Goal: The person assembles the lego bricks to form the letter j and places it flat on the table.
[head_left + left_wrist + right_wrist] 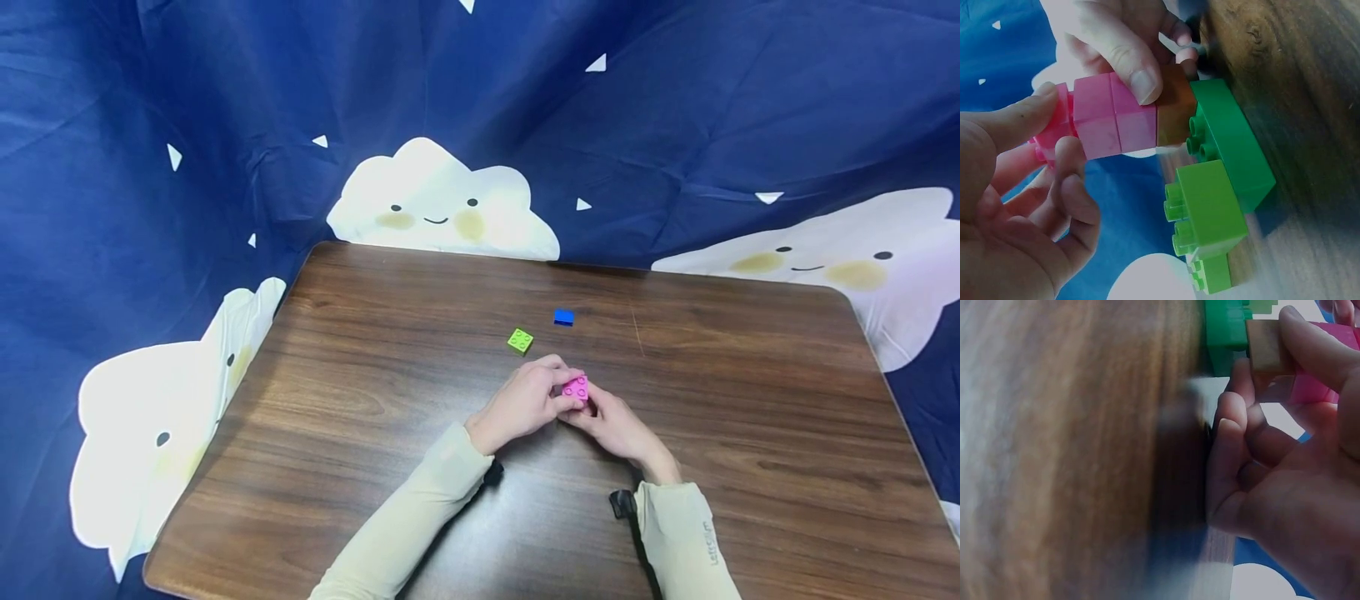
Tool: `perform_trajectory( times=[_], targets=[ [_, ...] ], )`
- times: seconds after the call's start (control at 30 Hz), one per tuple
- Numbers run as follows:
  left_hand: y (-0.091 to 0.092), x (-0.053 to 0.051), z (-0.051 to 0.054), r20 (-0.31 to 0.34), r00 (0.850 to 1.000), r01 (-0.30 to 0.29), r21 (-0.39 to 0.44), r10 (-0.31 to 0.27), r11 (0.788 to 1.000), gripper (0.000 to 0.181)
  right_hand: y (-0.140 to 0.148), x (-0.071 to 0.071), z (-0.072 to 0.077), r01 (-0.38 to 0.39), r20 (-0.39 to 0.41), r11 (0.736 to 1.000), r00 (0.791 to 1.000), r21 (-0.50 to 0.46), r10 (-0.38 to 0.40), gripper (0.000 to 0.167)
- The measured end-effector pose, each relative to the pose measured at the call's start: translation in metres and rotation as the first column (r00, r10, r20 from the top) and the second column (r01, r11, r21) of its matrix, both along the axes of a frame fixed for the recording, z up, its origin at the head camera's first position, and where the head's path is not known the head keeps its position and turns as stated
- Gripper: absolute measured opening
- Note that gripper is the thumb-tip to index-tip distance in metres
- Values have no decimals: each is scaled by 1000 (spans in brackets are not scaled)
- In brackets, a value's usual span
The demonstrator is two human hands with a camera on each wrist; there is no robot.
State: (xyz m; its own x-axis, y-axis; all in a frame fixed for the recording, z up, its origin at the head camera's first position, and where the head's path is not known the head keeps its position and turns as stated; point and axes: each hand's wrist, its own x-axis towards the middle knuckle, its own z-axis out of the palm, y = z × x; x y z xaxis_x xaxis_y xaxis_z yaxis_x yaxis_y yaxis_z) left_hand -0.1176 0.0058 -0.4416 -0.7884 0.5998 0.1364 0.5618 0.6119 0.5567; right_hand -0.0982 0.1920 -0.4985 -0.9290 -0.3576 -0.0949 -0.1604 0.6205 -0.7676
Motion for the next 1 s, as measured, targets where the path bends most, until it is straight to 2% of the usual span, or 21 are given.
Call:
perform_trajectory(
  times=[0.27,0.53,0.77,1.0],
  targets=[
    [1,0,1,-20,1000,-1,-40,1,999,41,0,1,2,15,7,1000,1000,13,-15,49],
    [0,1,2,-80,997,-3,-111,-6,994,39,0,0,3,14,46,1000,999,8,-14,49],
    [-1,2,0,-143,989,-54,-160,31,986,40,0,-1,3,13,27,1000,1000,6,-13,48],
    [0,4,1,-183,983,-71,-224,29,972,41,-1,0,3,24,17,1000,1000,9,-24,45]
  ],
)
